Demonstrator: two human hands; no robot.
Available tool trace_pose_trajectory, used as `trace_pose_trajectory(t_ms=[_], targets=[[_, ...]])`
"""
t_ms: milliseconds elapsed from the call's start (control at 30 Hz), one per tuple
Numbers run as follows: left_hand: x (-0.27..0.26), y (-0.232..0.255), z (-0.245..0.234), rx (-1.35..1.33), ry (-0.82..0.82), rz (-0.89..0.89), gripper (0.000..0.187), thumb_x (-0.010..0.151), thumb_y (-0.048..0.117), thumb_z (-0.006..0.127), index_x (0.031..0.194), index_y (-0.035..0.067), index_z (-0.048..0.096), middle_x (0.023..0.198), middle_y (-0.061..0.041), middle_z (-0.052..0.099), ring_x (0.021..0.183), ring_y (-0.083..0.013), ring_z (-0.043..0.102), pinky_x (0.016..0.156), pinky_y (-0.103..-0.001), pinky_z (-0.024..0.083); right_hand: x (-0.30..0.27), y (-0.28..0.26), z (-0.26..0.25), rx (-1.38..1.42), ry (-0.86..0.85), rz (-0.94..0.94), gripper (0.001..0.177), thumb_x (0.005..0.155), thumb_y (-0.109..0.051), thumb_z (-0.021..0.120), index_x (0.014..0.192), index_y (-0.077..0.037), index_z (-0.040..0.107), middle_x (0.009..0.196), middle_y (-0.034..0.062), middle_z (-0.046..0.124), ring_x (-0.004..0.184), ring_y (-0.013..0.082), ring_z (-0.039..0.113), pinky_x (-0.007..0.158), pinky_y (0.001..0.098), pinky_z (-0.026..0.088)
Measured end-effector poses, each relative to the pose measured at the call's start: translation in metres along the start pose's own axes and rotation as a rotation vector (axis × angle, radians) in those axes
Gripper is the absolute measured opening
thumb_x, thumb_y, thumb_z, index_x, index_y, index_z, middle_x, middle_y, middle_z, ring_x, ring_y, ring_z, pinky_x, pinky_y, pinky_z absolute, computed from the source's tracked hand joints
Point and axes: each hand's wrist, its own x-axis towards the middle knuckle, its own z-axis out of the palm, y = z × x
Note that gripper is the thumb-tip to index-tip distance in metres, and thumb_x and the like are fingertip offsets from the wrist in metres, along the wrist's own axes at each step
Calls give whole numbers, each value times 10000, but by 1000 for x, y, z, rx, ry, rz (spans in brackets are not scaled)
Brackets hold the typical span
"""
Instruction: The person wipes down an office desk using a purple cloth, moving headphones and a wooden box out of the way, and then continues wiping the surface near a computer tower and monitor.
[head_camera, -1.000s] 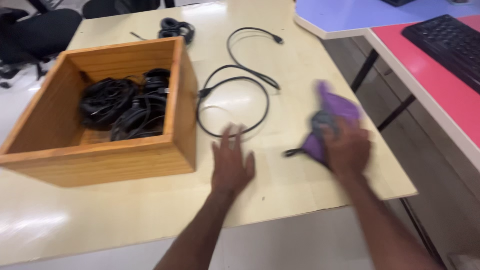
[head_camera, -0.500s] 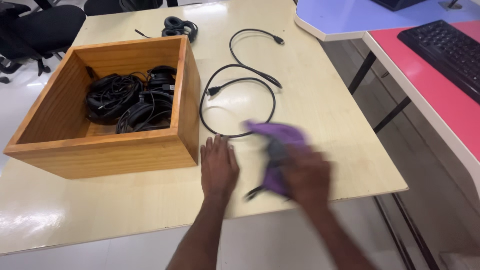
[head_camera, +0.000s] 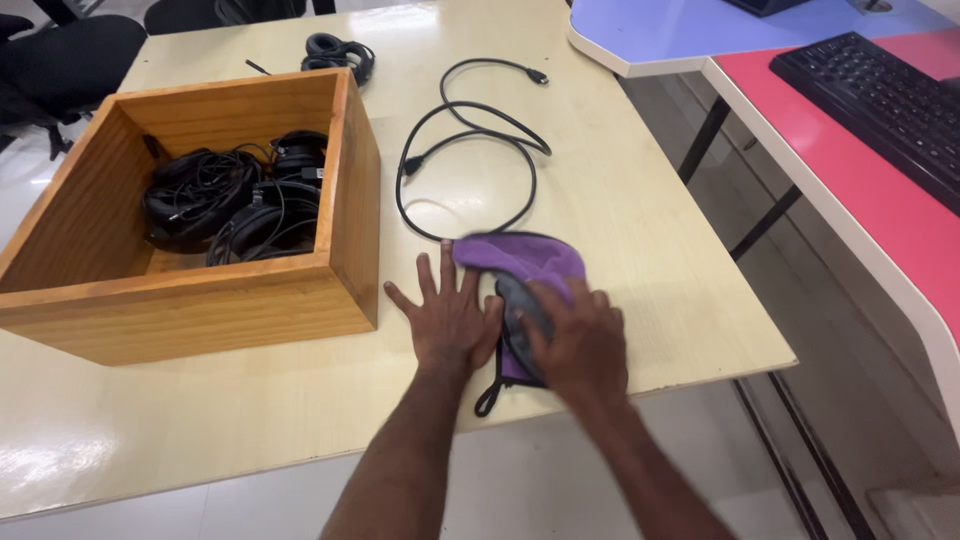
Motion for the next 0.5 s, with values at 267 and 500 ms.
trace_pose_trajectory(t_ms=[267, 500], targets=[[-9, 2, -5, -112, 114, -7, 689, 919, 451, 428, 1570, 254, 318, 1684, -92, 127, 1528, -388, 133, 1152, -758, 46, 38, 154, -79, -359, 30, 496, 510, 957, -493, 693, 1271, -93, 727, 1124, 259, 648, 1023, 472, 613, 809, 584, 499], [-7, 4, -6, -156, 126, -40, 725, 891, 464, 464, 1549, 191, 336, 1668, -148, 119, 1513, -384, 137, 1168, -685, 76, 35, 16, 2, 145, -42, -47, 430, 902, -407, 675, 1212, -113, 725, 968, 196, 688, 893, 413, 633, 803, 533, 500]])
